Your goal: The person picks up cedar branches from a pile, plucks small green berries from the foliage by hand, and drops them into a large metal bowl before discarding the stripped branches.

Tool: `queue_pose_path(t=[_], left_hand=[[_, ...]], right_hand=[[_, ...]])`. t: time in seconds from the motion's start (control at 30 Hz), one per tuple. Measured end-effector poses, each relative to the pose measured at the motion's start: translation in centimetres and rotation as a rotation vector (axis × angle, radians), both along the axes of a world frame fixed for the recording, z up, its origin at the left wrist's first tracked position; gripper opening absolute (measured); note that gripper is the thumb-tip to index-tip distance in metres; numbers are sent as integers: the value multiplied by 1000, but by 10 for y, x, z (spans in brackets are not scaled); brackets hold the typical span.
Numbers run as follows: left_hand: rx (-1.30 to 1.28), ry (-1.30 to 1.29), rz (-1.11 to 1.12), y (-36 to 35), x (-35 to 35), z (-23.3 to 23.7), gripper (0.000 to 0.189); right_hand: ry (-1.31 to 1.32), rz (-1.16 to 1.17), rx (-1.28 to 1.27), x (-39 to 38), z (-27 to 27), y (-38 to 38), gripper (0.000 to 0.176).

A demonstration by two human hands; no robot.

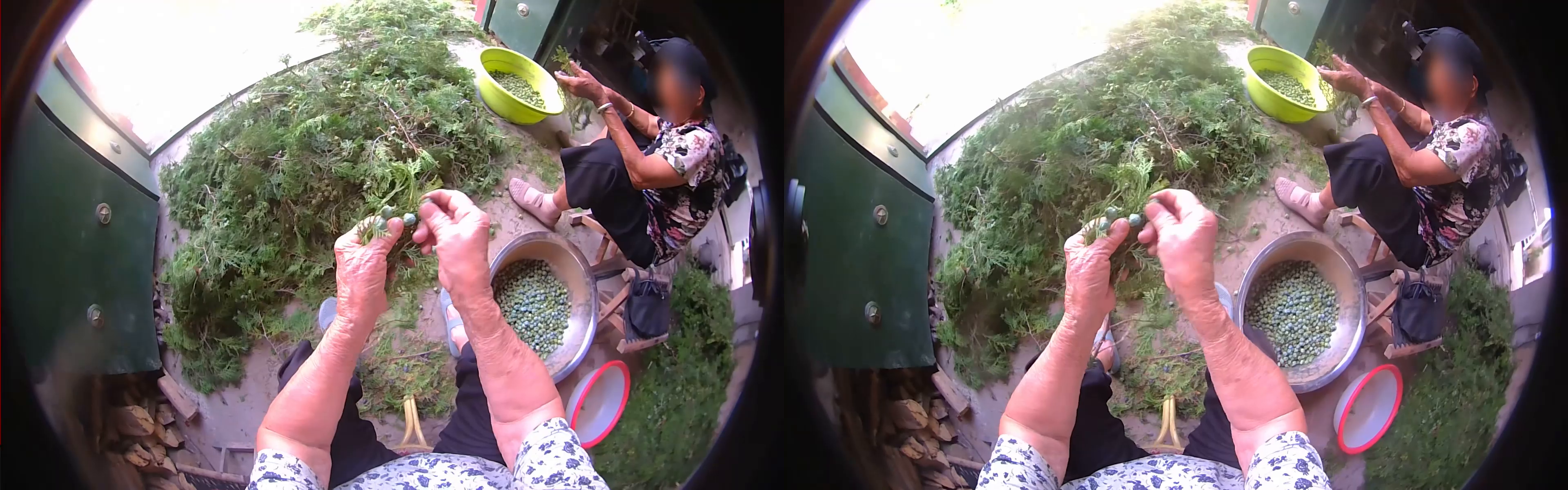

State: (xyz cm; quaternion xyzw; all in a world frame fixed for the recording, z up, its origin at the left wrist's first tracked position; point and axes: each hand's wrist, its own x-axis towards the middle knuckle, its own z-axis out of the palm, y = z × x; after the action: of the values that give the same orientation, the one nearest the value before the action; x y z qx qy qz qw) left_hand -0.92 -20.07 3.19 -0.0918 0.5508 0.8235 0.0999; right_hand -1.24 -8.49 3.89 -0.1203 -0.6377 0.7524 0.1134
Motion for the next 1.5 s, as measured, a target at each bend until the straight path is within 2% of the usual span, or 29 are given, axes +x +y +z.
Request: queue_pose_path(t=[0.07,0.13,0.27,0.33,0.37,0.47,0.53,0.6,0.67,0.73,0.8,0.87,1.0,1.07,1.2,1.3,1.43,1.5], left_hand=[[73,-8,20,1,-1,-3,15],[75,-23,22,1,-3,-1,14],[92,-33,68,-1,-5,1,12],[74,1,58,0,-5,-1,12],[63,45,40,0,-5,-2,11],[42,121,5,-1,-4,2,10],[-12,102,11,0,-3,3,10],[-27,84,10,1,-5,3,10],[-91,107,38,0,-8,-3,9],[-39,77,89,2,-12,-1,7],[128,36,104,3,-14,3,7],[118,18,100,3,-15,4,7],[94,-7,86,6,-18,6,8],[88,1,82,9,-18,5,9],[101,-9,98,10,-20,-2,9],[274,-58,108,12,-25,-9,10],[246,-48,93,16,-22,-1,12],[189,-11,68,17,-21,-1,11]], right_hand=[[-18,2,-267,-9,-4,12,15],[52,43,-369,-11,2,13,16],[21,108,-544,-9,17,15,17],[79,356,-315,-7,15,17,15],[-33,331,-148,-3,18,15,17],[118,203,232,-6,4,2,19],[64,198,196,-6,6,4,16],[-66,248,19,-6,8,10,15],[-59,232,22,-7,8,11,11],[-60,300,-360,-9,4,17,12],[65,323,-604,-13,5,23,12],[43,218,-728,-14,24,22,14],[27,118,-784,-16,30,21,12],[79,382,-647,-17,11,29,12],[-44,261,-146,-14,12,23,11],[-110,164,-92,-15,10,23,14],[-105,142,35,-17,10,22,19],[-49,166,14,-16,5,24,22]])
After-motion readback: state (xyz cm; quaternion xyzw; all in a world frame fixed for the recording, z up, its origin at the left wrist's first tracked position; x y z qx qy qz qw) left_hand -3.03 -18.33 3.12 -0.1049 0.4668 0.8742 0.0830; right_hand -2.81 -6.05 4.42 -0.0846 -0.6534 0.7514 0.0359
